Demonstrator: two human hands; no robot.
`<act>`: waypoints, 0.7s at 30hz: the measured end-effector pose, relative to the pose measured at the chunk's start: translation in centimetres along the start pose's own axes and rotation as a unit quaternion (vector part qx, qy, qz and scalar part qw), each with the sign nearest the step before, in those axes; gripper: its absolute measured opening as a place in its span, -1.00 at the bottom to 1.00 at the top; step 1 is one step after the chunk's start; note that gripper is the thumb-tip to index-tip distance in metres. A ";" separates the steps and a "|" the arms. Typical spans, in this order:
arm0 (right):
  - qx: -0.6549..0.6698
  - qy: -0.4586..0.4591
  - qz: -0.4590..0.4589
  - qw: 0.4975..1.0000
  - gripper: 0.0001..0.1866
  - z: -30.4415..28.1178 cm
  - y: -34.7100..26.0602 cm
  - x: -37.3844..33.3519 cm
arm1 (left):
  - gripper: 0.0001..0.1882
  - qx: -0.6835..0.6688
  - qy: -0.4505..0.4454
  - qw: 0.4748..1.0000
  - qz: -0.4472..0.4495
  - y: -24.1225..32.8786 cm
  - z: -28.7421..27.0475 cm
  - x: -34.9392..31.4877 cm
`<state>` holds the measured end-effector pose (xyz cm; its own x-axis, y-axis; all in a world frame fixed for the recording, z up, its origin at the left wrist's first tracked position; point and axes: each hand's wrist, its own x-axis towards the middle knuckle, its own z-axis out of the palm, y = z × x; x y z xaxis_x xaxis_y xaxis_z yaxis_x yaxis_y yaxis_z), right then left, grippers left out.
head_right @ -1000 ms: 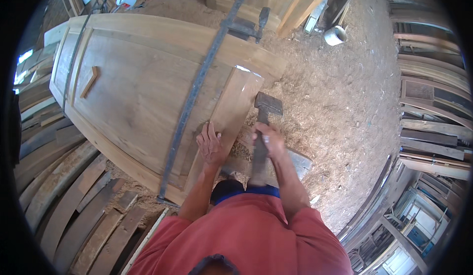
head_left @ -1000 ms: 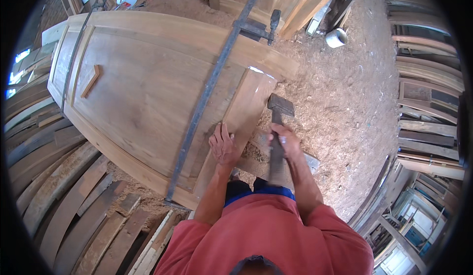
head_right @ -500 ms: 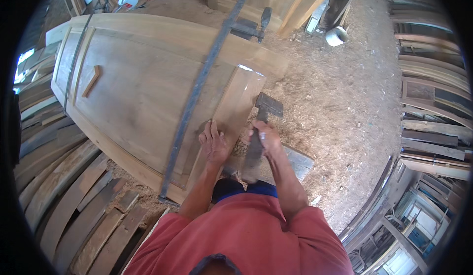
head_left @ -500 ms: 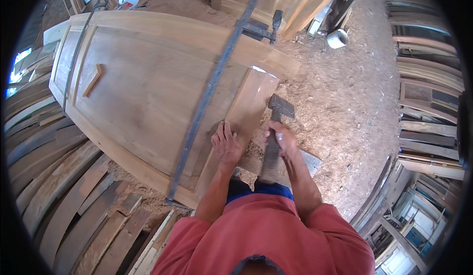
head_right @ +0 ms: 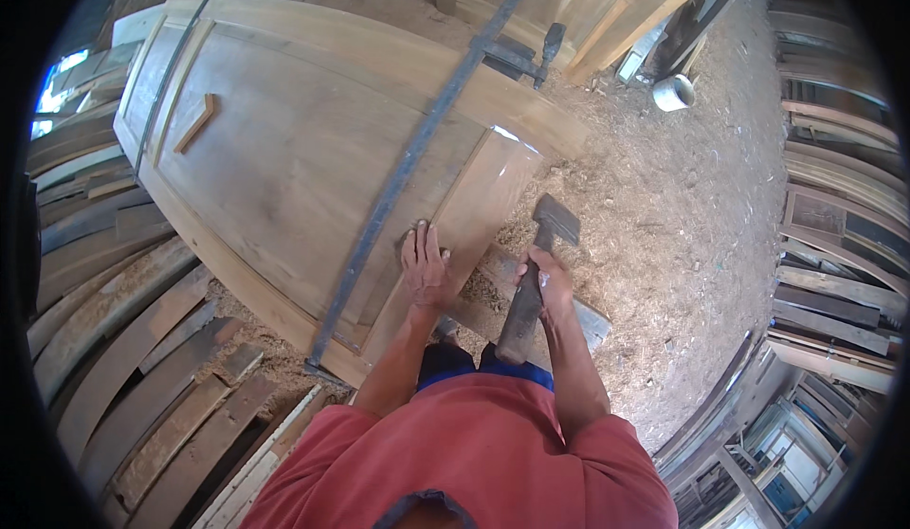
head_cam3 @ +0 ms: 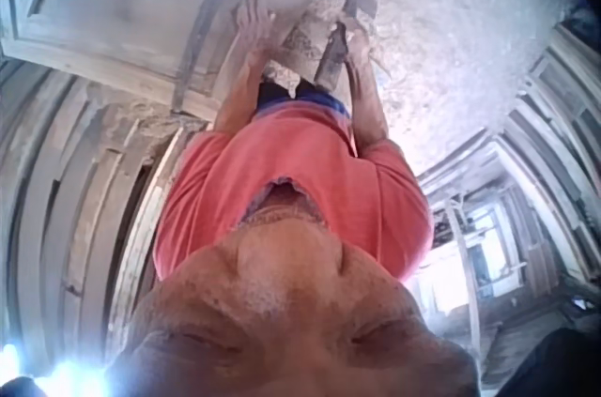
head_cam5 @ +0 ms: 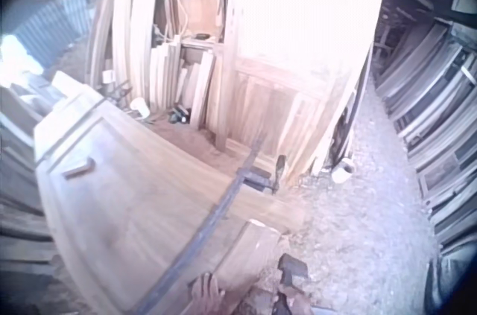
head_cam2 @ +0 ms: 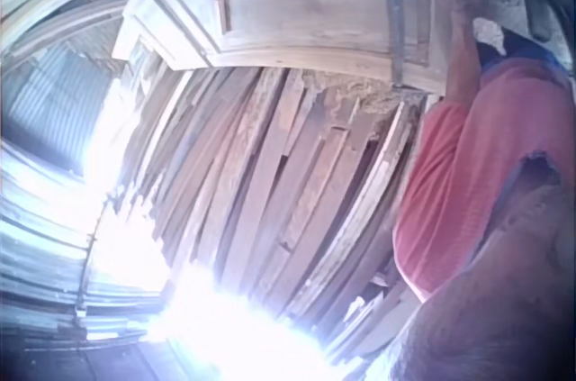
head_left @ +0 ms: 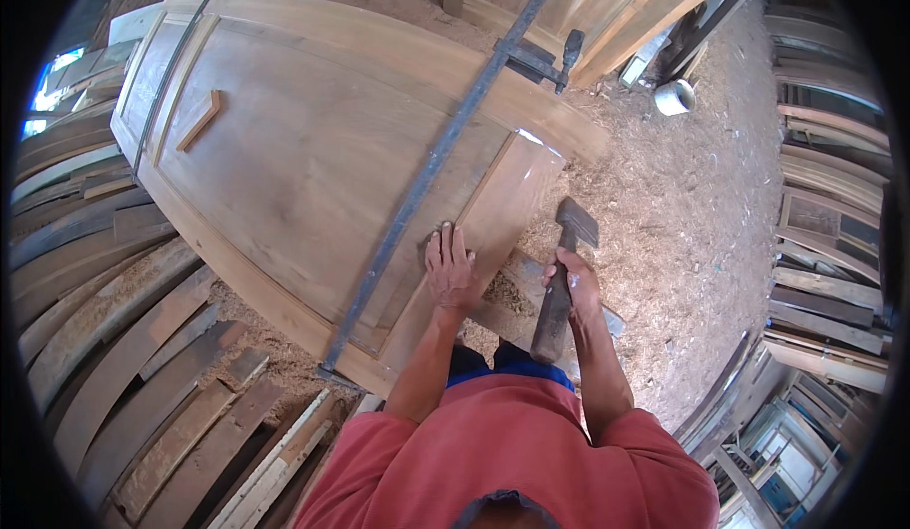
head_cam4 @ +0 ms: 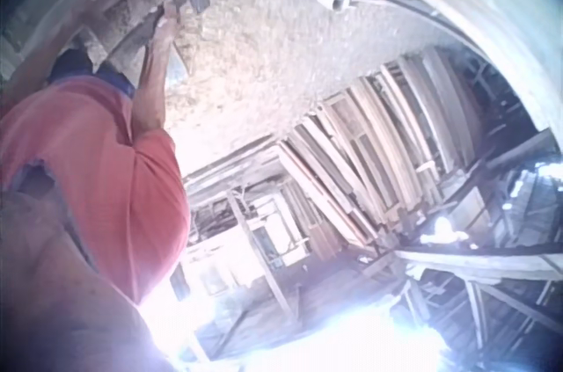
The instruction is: The person applies a large metal clamp to the edge of a wooden door panel, tightening it by hand and then using a hammer to tap the clamp and the wood to ensure a tight fit.
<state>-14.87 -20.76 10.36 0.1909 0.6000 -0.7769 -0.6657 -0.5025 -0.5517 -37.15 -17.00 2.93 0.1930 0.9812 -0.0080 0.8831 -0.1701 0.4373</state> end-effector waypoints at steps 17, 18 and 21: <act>-0.016 -0.047 0.038 0.998 -0.77 0.4 0.5 -2.2 | -0.35 -0.007 0.019 1.000 -0.007 1.0 0.3 0.1; -0.082 -0.097 0.063 0.990 -0.79 -1.1 0.0 -2.7 | -0.35 -0.005 0.023 1.000 -0.011 0.9 0.2 0.0; -0.193 -0.155 0.100 0.964 -0.81 -4.3 0.1 -4.3 | -0.39 -0.003 -0.007 0.999 -0.037 0.6 -0.2 -0.4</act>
<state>-12.65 -26.01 12.34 -0.1771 0.5945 -0.7843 -0.3376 -0.7853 -0.5190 -36.74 -17.44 3.37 0.1335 0.9897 -0.0520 0.8926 -0.0972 0.4402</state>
